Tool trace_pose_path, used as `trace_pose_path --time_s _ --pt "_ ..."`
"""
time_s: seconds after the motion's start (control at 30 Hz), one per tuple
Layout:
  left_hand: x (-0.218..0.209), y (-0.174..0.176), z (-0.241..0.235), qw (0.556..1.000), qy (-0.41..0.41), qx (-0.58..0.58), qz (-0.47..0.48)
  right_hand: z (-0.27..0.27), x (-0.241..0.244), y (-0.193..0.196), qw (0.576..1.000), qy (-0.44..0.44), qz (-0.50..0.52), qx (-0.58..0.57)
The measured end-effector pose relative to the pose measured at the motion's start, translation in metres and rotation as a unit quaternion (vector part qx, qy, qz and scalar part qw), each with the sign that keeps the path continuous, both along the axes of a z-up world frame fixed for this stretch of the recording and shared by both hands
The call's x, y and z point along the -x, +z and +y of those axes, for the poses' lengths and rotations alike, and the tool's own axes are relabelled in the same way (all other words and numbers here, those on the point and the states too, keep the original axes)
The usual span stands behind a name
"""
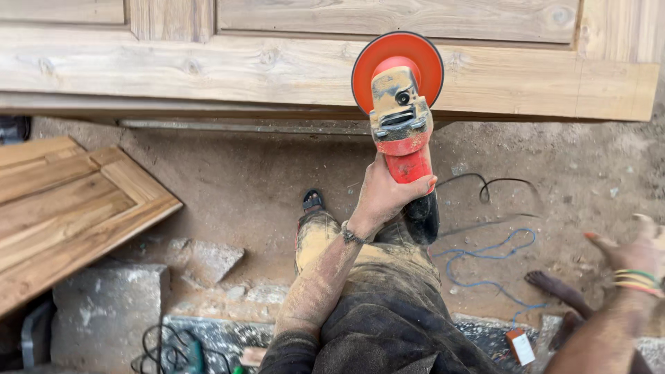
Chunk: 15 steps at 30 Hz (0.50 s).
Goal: The person uses a red angle grinder with a sanding disc to smooth the surface of a large wooden door panel. The person moves the tool across the flat surfaces and edges of the door, generating sawdust. Another person is visible nearby but does not assist with the sanding.
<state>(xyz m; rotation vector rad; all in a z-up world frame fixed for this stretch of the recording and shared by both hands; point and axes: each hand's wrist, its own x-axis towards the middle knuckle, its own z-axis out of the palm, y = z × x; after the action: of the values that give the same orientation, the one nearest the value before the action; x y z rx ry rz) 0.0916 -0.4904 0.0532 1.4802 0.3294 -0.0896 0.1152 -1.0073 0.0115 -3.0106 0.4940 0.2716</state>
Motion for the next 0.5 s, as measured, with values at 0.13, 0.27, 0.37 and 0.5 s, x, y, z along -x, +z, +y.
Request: trace_pose_path --time_s 0.13,0.27,0.37,0.5 --pt "-0.040 -0.013 -0.062 0.997 0.032 -0.062 -0.017 0.112 -0.008 -0.027 0.921 0.154 -0.079 -0.347" --pt "-0.075 -0.029 -0.119 0.998 0.034 -0.056 -0.009 0.189 -0.025 -0.026 0.719 0.279 -0.045 -0.635" --pt "-0.092 -0.039 -0.146 0.995 0.038 -0.090 0.021 0.187 -0.060 -0.010 0.806 0.267 0.075 -0.523" --pt "-0.105 -0.038 -0.144 0.993 0.071 -0.090 0.027 0.205 -0.082 0.002 0.820 0.273 0.072 -0.498"
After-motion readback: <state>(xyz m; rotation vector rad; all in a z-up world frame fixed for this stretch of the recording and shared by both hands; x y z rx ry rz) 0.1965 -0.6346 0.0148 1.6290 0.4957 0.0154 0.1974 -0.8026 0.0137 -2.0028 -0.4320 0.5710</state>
